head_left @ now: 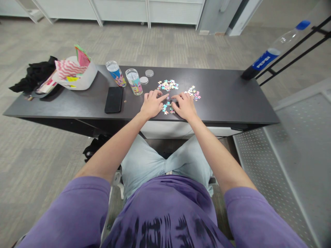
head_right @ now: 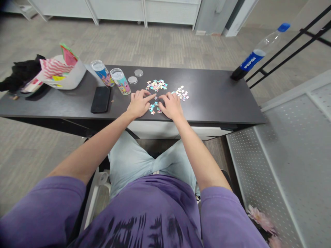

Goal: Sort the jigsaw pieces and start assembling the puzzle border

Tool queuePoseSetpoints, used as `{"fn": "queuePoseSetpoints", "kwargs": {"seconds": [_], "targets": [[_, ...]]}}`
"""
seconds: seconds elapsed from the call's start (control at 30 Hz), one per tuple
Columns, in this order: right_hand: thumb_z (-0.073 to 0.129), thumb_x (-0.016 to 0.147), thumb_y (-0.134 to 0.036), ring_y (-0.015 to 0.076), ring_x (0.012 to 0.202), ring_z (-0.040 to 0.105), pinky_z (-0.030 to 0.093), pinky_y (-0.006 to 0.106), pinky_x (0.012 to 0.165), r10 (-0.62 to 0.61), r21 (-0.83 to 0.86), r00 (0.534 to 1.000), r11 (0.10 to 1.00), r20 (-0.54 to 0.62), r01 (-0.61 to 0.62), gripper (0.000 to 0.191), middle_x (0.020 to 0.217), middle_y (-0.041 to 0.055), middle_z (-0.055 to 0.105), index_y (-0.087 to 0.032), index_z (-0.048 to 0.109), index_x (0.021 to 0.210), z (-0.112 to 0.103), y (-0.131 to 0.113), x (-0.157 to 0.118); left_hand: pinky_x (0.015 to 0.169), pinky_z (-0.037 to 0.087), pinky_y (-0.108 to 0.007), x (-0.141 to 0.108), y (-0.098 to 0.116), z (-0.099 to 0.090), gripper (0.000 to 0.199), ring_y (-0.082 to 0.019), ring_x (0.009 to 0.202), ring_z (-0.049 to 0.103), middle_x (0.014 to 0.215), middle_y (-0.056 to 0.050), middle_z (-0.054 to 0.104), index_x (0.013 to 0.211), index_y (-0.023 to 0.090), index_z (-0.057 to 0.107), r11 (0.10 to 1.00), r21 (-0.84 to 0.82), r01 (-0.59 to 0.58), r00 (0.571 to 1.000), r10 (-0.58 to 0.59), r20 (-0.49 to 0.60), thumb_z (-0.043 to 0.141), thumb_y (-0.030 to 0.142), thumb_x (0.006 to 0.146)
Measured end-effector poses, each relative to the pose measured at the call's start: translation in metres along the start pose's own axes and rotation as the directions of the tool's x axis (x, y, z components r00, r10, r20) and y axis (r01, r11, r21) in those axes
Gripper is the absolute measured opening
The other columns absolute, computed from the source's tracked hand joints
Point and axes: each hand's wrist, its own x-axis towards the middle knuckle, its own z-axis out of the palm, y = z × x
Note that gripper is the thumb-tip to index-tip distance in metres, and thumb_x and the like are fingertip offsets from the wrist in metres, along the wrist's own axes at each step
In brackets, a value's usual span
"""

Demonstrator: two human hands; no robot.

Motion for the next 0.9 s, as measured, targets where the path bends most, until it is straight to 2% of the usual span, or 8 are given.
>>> {"fn": "queuePoseSetpoints", "kwargs": {"seconds": [0.1,0.2,0.3,0.4,0.5,0.63,0.73,0.9], "targets": [[0.059,0.131,-0.038,0.0476,0.155,0.064,0.048,0.063,0.139,0.013,-0.007,1.000,1.000,0.015,-0.013,0.050,0.164,0.0224,0.076,-0.026,0.086,0.171,-0.001,-0.001,0.000,0.146,0.043,-0.072,0.003,-0.002,0.007,0.073,-0.050,0.168,0.059,0.182,-0.020,0.068,0.186,0.027,0.067,0.996,-0.014,0.086,0.994,-0.086,-0.071,0.060,0.026,0.114],[0.060,0.133,-0.045,0.0497,0.157,0.062,0.045,0.069,0.140,0.001,-0.019,0.999,1.000,0.043,-0.001,0.052,0.170,0.0212,0.073,-0.034,0.084,0.178,-0.001,0.000,0.001,0.146,0.044,-0.073,0.004,-0.005,0.012,0.065,-0.053,0.169,0.058,0.181,-0.023,0.068,0.178,0.023,0.070,0.987,-0.009,0.162,0.981,-0.162,-0.103,0.066,0.035,0.114],[0.058,0.135,-0.052,0.0522,0.158,0.060,0.043,0.074,0.138,-0.011,-0.023,0.999,1.000,0.053,0.012,0.053,0.173,0.0215,0.071,-0.039,0.084,0.179,0.003,0.003,0.002,0.146,0.044,-0.076,0.005,-0.008,0.015,0.056,-0.054,0.168,0.058,0.178,-0.022,0.069,0.168,0.025,0.076,0.989,-0.020,0.148,0.983,-0.149,-0.103,0.067,0.038,0.114],[0.057,0.135,-0.056,0.0533,0.157,0.060,0.044,0.076,0.138,0.016,-0.019,1.000,1.000,0.015,-0.016,0.055,0.172,0.0241,0.071,-0.035,0.085,0.178,0.010,0.007,0.003,0.148,0.044,-0.076,0.005,-0.010,0.016,0.051,-0.053,0.169,0.058,0.177,-0.021,0.071,0.163,0.028,0.080,0.991,-0.031,0.130,0.985,-0.132,-0.111,0.067,0.039,0.115],[0.055,0.134,-0.060,0.0545,0.155,0.062,0.046,0.079,0.135,0.087,-0.016,0.994,0.996,-0.071,-0.089,0.059,0.170,0.0280,0.072,-0.027,0.086,0.173,0.017,0.010,0.004,0.149,0.044,-0.074,0.005,-0.009,0.015,0.058,-0.052,0.169,0.058,0.178,-0.020,0.071,0.170,0.028,0.075,0.988,-0.036,0.147,0.981,-0.150,-0.125,0.069,0.039,0.113],[0.062,0.130,-0.066,0.0588,0.156,0.062,0.046,0.084,0.135,0.210,-0.030,0.965,0.976,-0.160,-0.217,0.065,0.173,0.0338,0.072,-0.018,0.084,0.169,0.024,0.014,0.006,0.149,0.044,-0.077,0.005,-0.006,0.012,0.060,-0.053,0.169,0.058,0.178,-0.022,0.069,0.172,0.024,0.076,0.982,-0.034,0.185,0.977,-0.187,-0.098,0.066,0.039,0.115],[0.066,0.128,-0.065,0.0612,0.162,0.060,0.042,0.083,0.140,0.296,-0.061,0.940,0.949,-0.171,-0.310,0.074,0.178,0.0387,0.067,-0.009,0.077,0.175,0.026,0.014,0.007,0.149,0.043,-0.078,0.005,-0.005,0.010,0.057,-0.054,0.171,0.057,0.179,-0.022,0.068,0.169,0.025,0.081,0.983,-0.031,0.181,0.980,-0.183,-0.080,0.064,0.038,0.116],[0.061,0.129,-0.059,0.0583,0.161,0.060,0.044,0.082,0.138,0.236,-0.025,0.961,0.970,-0.145,-0.242,0.069,0.179,0.0338,0.067,-0.019,0.071,0.185,0.022,0.011,0.005,0.147,0.045,-0.077,0.003,-0.005,0.008,0.057,-0.051,0.169,0.058,0.179,-0.020,0.069,0.171,0.029,0.082,0.987,-0.038,0.153,0.984,-0.156,-0.088,0.063,0.035,0.117]]}}
